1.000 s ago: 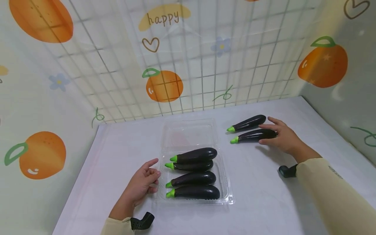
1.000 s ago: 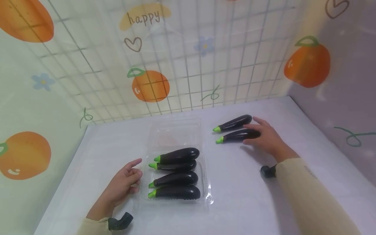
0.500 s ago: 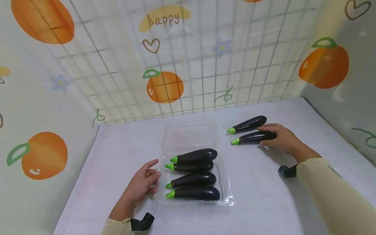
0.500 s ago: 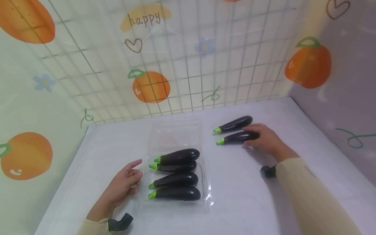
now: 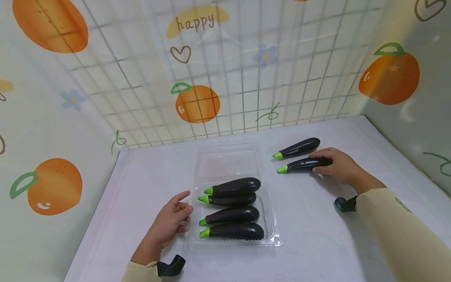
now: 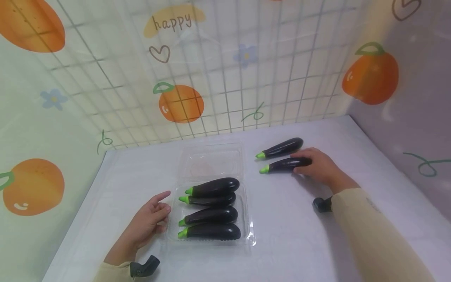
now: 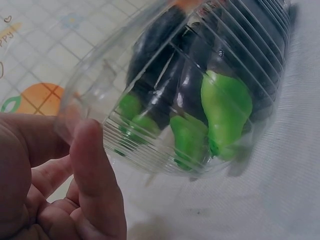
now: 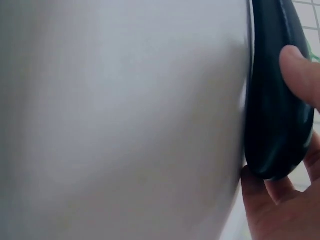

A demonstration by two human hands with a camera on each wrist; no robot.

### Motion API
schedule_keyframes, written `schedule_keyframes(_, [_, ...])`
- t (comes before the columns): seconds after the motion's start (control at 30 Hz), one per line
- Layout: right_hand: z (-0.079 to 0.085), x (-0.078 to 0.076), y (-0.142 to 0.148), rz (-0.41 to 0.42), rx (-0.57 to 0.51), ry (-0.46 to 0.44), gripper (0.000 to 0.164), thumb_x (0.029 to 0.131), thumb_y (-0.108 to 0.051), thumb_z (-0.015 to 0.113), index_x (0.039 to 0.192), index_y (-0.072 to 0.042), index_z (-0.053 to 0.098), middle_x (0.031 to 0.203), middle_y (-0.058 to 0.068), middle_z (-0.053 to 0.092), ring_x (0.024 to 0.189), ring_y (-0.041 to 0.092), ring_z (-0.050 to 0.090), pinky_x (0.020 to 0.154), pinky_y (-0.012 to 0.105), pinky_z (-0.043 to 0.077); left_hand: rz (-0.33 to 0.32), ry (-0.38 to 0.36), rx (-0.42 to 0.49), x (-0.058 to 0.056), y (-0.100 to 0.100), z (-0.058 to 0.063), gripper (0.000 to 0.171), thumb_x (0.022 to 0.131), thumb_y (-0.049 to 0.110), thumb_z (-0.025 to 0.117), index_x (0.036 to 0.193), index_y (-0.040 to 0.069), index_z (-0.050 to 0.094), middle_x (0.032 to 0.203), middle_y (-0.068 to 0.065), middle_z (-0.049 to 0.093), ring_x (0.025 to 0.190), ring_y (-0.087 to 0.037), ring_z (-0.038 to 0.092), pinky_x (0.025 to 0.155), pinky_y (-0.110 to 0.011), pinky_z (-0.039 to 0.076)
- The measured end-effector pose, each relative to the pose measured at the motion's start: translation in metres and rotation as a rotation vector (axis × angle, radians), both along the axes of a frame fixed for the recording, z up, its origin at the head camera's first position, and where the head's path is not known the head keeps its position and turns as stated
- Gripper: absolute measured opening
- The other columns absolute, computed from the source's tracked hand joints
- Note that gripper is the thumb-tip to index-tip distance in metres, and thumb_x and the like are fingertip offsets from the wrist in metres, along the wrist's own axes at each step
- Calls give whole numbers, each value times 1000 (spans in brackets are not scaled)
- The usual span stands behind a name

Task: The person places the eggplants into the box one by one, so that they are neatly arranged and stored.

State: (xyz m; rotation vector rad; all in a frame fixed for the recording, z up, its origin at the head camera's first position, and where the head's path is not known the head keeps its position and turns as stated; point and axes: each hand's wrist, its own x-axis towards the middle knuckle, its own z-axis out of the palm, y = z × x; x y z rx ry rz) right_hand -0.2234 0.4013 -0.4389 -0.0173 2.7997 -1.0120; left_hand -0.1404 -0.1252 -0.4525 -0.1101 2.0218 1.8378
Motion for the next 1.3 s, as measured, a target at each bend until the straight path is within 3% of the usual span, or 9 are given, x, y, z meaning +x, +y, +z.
schedule_keyframes(0.43, [7,6,-1,-21,-54,20,61,91,-32,77,142,-9,55,154,28,37,141,50,29,114,68,26,9,-4,-10,1,1,-2,60,101,11,62,155,20,39,103,-3,54,82,-14,56,57,-23,52])
schedule_keyframes(0.67, [14,12,-3,-68,-91,36,71,87,-48,78,144,-11,54,156,27,35,136,49,33,109,67,32,35,-4,-39,-1,0,-2,59,100,11,62,154,24,41,105,-4,56,84,-17,57,58,-24,52])
schedule_keyframes(0.93, [26,20,-16,-129,-146,32,74,87,-49,78,146,-14,52,163,25,24,141,49,28,113,65,34,23,-11,-19,0,1,-3,59,100,11,62,154,23,40,104,-4,54,83,-16,56,58,-24,52])
schedule_keyframes(1.1, [30,24,-31,-93,-168,99,67,87,-45,79,142,-13,57,160,22,31,139,46,33,111,63,37,15,-4,-16,1,2,-2,60,100,12,62,155,22,39,104,-4,54,83,-16,56,57,-24,52])
schedule_keyframes(1.2, [32,24,-38,-69,-165,153,61,88,-40,79,138,-12,60,154,19,39,135,42,39,109,56,40,18,-4,-14,1,2,-2,60,100,12,62,155,23,39,104,-4,54,83,-16,56,57,-23,52])
schedule_keyframes(1.3, [35,24,-46,-62,-172,199,56,89,-38,79,136,-14,62,147,14,46,129,35,43,102,36,44,30,1,-21,0,2,-2,59,100,12,62,154,23,41,105,-4,55,83,-16,56,57,-23,53])
